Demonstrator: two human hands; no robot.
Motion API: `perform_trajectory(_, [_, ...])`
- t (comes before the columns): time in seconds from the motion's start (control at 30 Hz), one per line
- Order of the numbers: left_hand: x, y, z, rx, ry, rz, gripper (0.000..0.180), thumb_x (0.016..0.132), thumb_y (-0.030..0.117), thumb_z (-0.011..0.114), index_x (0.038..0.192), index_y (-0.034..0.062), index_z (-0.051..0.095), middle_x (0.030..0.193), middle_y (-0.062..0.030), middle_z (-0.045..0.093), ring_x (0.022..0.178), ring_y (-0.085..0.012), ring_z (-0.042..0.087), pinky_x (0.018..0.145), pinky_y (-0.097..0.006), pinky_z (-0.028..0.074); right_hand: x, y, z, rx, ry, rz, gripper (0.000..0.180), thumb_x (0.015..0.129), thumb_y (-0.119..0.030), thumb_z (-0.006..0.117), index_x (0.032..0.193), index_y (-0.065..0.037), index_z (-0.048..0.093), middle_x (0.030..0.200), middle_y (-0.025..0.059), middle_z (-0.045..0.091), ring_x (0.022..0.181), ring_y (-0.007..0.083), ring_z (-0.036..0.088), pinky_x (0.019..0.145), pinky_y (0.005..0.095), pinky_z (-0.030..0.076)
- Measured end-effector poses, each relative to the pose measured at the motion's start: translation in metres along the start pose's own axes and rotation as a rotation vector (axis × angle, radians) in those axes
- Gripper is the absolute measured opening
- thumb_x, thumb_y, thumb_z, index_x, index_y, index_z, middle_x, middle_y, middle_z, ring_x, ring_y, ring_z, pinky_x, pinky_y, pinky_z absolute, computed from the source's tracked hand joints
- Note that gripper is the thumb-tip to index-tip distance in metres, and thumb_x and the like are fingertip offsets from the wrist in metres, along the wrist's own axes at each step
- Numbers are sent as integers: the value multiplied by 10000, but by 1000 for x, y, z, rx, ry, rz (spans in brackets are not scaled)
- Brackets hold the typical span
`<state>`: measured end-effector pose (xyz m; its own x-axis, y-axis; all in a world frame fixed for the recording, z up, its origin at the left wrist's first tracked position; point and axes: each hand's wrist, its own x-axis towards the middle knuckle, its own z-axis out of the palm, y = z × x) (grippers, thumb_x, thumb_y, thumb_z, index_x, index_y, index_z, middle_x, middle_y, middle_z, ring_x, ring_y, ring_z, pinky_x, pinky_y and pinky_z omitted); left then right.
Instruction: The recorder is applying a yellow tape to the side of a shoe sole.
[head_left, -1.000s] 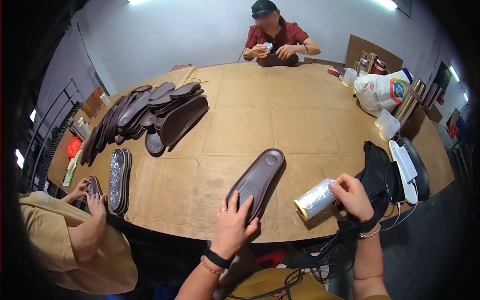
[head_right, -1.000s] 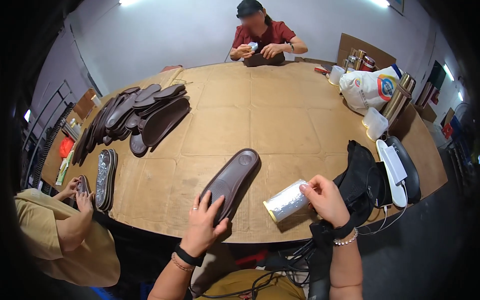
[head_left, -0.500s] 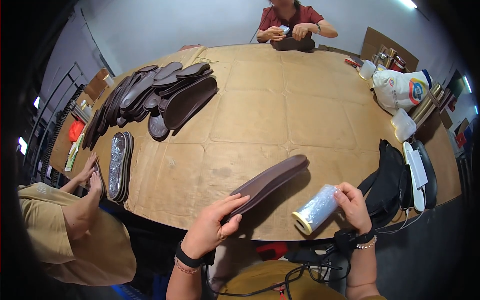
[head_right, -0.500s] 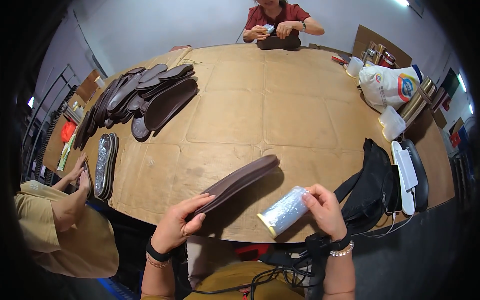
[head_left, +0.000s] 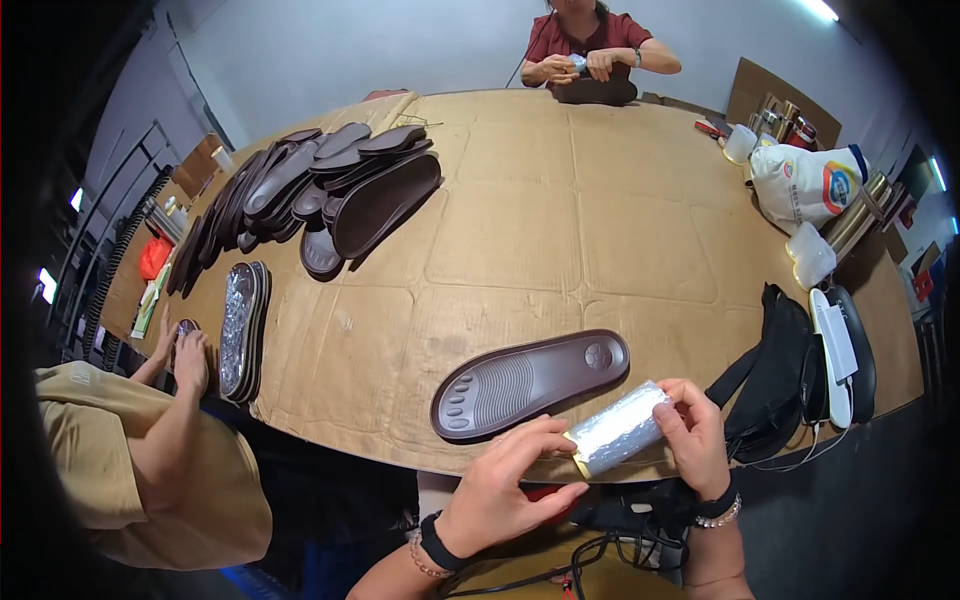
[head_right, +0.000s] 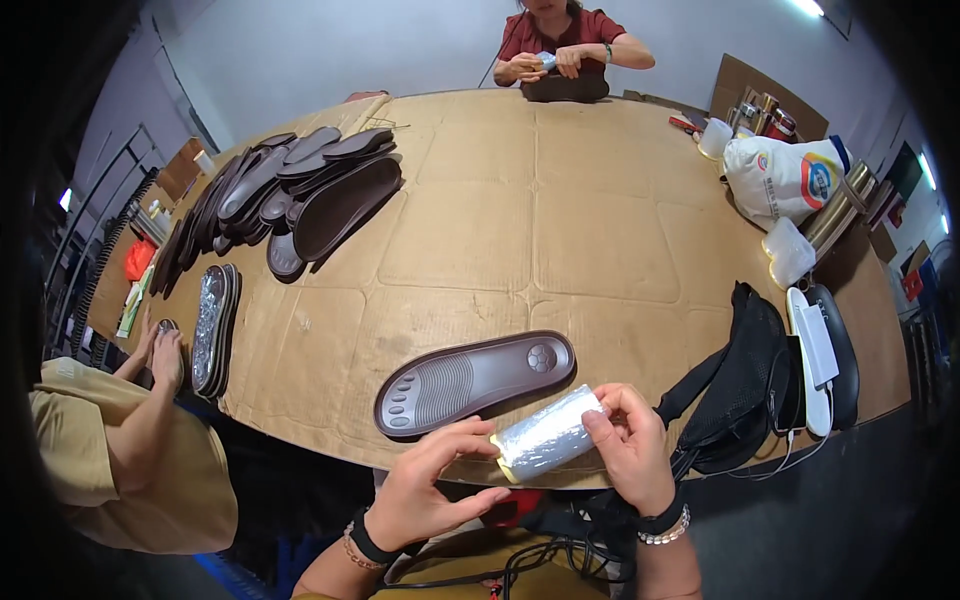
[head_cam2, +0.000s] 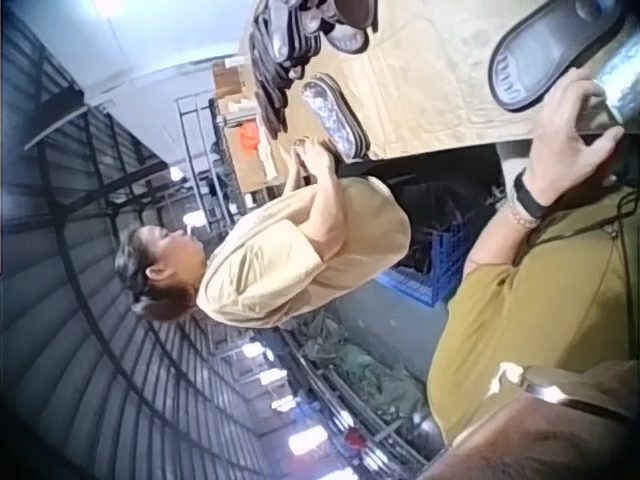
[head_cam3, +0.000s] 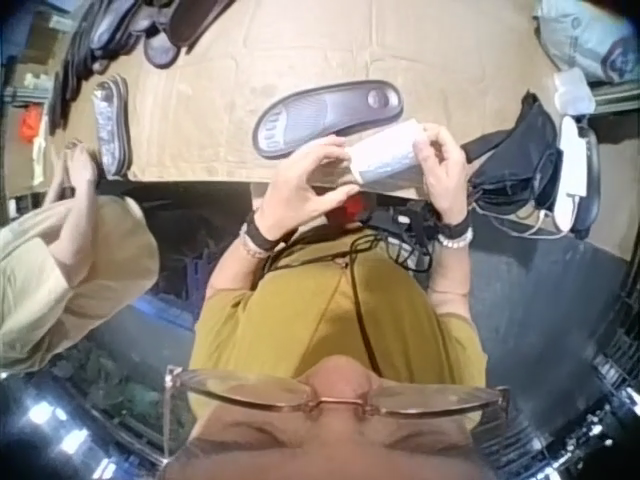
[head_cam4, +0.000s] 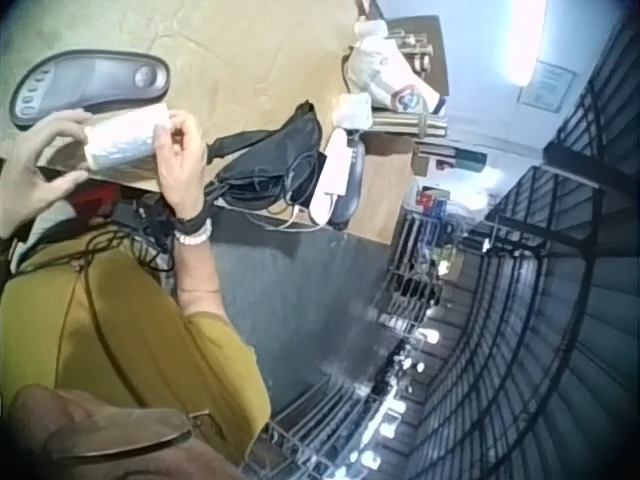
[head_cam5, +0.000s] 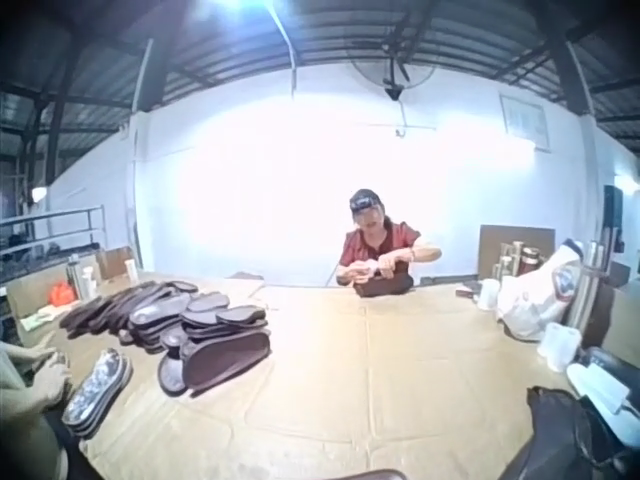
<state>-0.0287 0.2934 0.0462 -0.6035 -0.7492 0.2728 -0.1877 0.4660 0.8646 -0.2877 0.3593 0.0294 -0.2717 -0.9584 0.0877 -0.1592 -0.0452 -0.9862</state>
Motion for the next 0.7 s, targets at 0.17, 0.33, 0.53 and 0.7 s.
perform_trajectory(0.17, [-3,-13,15,-155,16,-123,274,868,32,866,1106,-24,741,1298,-193,741,1112,-220,761,963,-343,625,-9,5,3,-5,26,21,182,1071,-130,684,1014,4,575,1134,51,644,866,41,548,727,210,486])
perform_trajectory(0.33, [-8,-21,20,-193,16,-172,174,928,0,806,1083,-51,745,1303,-200,738,1078,-182,755,913,-324,638,-11,11,5,-14,32,49,170,1082,-115,665,1014,12,574,1145,54,645,877,43,565,739,216,506])
perform_trajectory(0.53, [-9,-33,33,-266,75,-224,132,993,35,742,1106,-27,716,1259,-193,756,998,-195,761,825,-323,632,-8,-2,6,-520,-22,333,293,999,-209,773,1086,19,610,1198,183,676,957,238,703,794,341,569])
perform_trajectory(0.7, [-8,-35,36,-235,78,-286,158,1006,62,726,1140,-13,687,1203,-193,764,962,-261,776,782,-344,625,-7,-14,28,-729,-1,-441,550,859,-236,855,1291,-3,607,1340,238,656,1233,442,635,1061,508,510])
